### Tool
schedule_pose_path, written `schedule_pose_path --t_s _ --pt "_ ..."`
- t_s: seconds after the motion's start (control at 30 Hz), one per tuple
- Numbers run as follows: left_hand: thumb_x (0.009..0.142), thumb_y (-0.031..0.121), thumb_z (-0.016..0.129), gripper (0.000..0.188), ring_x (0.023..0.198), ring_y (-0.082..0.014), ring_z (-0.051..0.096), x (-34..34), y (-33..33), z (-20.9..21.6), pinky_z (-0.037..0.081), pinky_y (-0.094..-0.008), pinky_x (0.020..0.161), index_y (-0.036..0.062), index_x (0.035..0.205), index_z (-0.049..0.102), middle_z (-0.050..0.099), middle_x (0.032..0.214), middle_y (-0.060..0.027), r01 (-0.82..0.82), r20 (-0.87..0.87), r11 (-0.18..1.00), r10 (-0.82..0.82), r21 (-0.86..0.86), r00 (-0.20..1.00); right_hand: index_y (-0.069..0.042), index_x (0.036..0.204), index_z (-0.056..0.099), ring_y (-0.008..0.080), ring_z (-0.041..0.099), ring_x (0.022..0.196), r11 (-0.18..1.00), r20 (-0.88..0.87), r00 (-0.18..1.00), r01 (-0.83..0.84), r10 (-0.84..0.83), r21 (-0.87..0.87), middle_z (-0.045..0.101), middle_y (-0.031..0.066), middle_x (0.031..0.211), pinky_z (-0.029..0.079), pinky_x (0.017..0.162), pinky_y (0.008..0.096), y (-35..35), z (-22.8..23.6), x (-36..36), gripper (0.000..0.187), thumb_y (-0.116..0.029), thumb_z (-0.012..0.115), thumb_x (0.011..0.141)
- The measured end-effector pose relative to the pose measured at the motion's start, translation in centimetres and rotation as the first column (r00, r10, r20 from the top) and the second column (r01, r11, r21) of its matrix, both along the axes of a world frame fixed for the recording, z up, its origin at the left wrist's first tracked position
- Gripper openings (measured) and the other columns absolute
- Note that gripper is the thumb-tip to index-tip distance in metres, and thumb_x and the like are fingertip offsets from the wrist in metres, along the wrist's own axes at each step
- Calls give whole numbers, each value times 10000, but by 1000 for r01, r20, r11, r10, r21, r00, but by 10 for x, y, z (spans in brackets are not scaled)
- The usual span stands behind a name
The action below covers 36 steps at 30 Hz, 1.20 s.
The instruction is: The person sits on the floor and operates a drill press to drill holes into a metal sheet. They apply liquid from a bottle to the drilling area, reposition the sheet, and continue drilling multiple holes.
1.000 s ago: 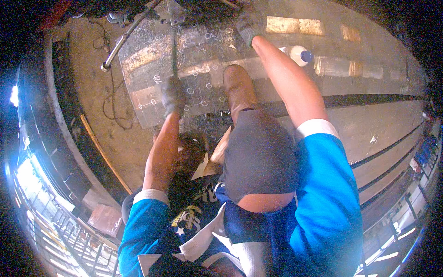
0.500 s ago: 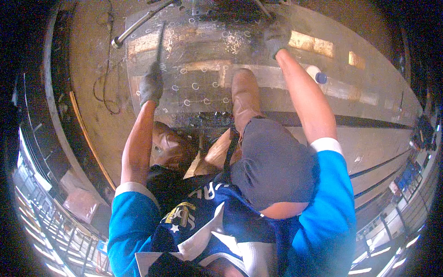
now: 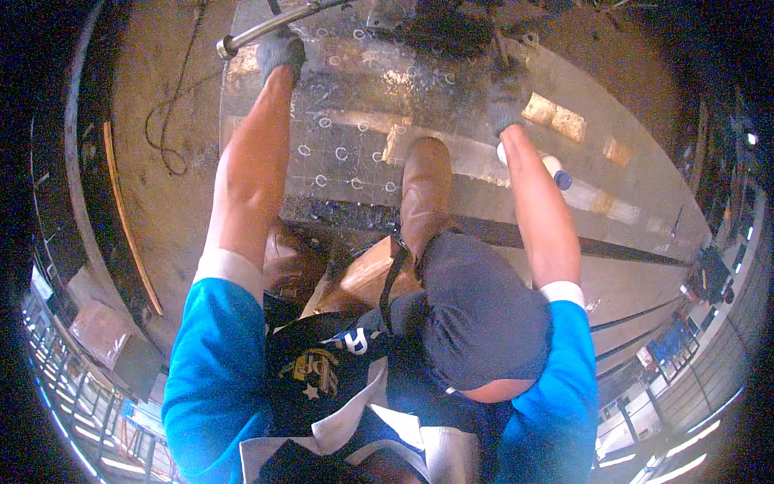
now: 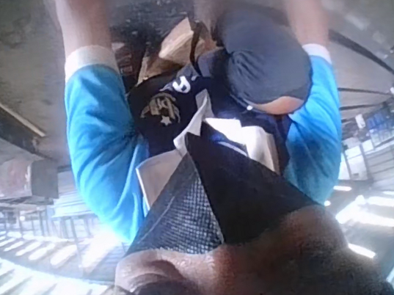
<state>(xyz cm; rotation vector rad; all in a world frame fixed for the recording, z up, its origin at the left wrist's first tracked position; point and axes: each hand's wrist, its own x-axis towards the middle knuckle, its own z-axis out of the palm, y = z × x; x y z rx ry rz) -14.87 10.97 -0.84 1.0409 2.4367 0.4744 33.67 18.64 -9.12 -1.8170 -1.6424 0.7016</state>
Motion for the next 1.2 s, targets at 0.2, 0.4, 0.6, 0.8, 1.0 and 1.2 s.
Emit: schedule_pose_path --t_s 0.2,0.4,0.6,0.8,1.0,1.2 --pt "1000 458 538 426 1043 -443 698 27 -67 -20 559 -506 870 151 1246 700 721 1136 -238 371 -36 928 -370 19 928 -76 1065 693 161 658 831 864 343 939 -164 -10 475 701 67 942 496 702 314 -19 24 -29 284 -285 501 1043" --pt "868 375 671 372 1003 -383 736 -102 -121 -8 564 -468 841 136 1135 771 755 1083 -206 -236 -153 937 202 -257 967 -67 1233 678 239 653 1049 967 175 981 34 -80 252 700 95 1193 508 929 362 -25 20 -26 322 -234 621 964" --pt "947 219 657 278 939 -241 749 -92 -220 -39 574 -383 844 60 1156 746 785 1048 -136 -379 70 887 374 263 925 -77 1174 696 263 702 942 895 -16 1000 -6 15 447 739 135 1099 542 801 363 -23 19 -40 257 -201 560 995" --pt "1002 340 579 321 879 -438 705 144 -277 -50 562 -556 723 232 1296 651 730 1041 -189 549 92 794 -587 263 805 -31 1064 726 352 699 854 944 214 974 -136 72 302 739 194 995 528 736 446 -23 40 -28 298 -278 571 1003" --pt "944 310 632 235 851 -406 722 75 -336 -47 561 -494 701 120 1054 718 732 938 -218 22 -102 991 -35 -130 994 -51 1083 734 398 692 882 920 359 929 -213 87 330 736 208 1022 537 744 471 -1 -1 -7 364 -362 561 1008" --pt "953 300 642 285 886 -374 725 -15 -323 -27 562 -476 764 58 1089 706 750 976 -185 -513 32 809 527 288 849 -67 1133 708 310 668 878 948 163 977 -179 139 264 713 149 1045 546 715 401 12 -27 1 310 -295 551 994"
